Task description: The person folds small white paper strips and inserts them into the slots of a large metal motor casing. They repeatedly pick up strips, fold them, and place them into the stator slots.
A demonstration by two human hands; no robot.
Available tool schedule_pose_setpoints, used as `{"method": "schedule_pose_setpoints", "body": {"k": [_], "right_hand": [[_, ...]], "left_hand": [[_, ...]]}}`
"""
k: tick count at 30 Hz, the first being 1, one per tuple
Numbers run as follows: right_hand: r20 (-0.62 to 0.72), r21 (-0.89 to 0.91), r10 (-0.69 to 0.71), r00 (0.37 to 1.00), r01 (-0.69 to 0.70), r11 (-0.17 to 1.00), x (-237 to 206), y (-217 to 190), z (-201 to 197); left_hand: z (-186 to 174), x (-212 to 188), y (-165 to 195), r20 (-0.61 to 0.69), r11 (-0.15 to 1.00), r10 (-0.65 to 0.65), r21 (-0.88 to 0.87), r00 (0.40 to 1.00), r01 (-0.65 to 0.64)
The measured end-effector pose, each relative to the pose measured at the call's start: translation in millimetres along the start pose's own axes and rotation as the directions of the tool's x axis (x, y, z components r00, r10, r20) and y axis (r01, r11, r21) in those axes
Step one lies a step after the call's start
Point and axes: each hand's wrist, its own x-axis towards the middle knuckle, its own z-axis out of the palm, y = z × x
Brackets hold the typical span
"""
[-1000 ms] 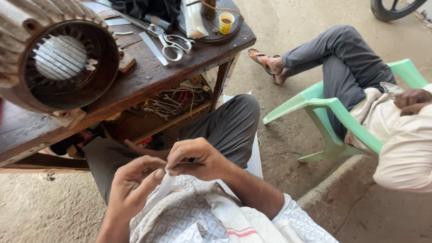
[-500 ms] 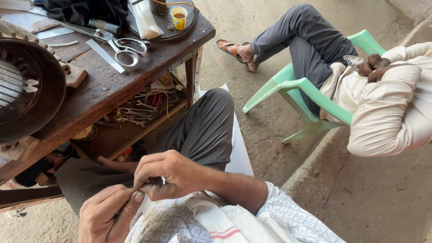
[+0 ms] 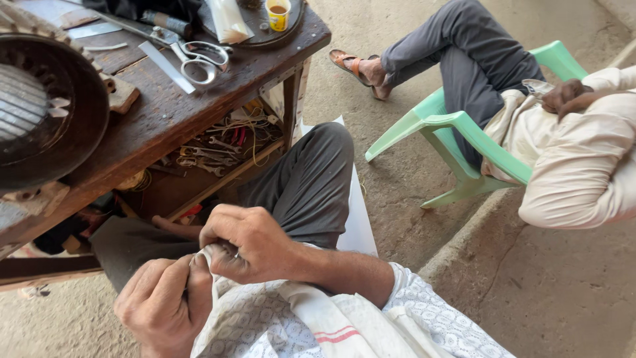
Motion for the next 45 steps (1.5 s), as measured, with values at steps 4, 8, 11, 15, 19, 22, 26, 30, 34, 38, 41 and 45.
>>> {"method": "schedule_pose_setpoints", "body": {"k": [4,8,11,15,19,22,26,30,34,38,41,45], "right_hand": [[-0.14,-0.032,0.166,0.976,-0.172,0.985,11,28,-17],[-0.045,0.114,0.061,0.997,-0.055,0.992,15,27,-22],[-0.019,0.12,-0.084,0.996,0.086,0.989,24,13,-9],[0.12,0.064,-0.014,0.993,0.007,0.998,54,19,14],[0.191,0.172,0.183,0.964,-0.216,0.961,85,43,26],[0.282,0.018,0.05,0.958,-0.057,0.998,97,55,22],[0.32,-0.12,-0.018,0.947,0.059,0.991,101,57,29],[0.271,-0.199,-0.106,0.957,0.163,0.966,101,55,46],[0.258,-0.157,-0.066,0.964,0.11,0.982,104,60,56],[0.27,-0.163,-0.07,0.96,0.117,0.98,112,65,60],[0.248,-0.155,-0.047,0.968,0.087,0.984,121,67,63],[0.216,-0.194,0.053,0.975,-0.011,0.981,140,75,70]], "left_hand": [[-62,-15,-16,0.031,0.991,-0.107,-0.072,0.994,0.109],[-39,-36,-34,-0.142,0.876,-0.346,-0.401,0.927,0.266],[-9,-29,-40,0.055,0.73,-0.411,-0.578,0.91,0.365],[5,10,-48,0.225,0.519,-0.444,-0.725,0.868,0.453],[-4,34,-75,0.268,0.565,-0.454,-0.651,0.85,0.507],[-2,34,-96,0.273,0.667,-0.416,-0.557,0.867,0.495],[7,26,-117,0.371,0.479,-0.549,-0.594,0.749,0.646],[15,20,-139,0.389,0.209,-0.654,-0.731,0.649,0.649],[18,15,-159,0.392,0.122,-0.64,-0.797,0.661,0.591],[17,21,-175,0.435,0.103,-0.635,-0.772,0.639,0.627],[19,23,-183,0.48,0.035,-0.642,-0.761,0.598,0.647],[19,18,-193,0.413,-0.047,-0.54,-0.885,0.733,0.464]]}}
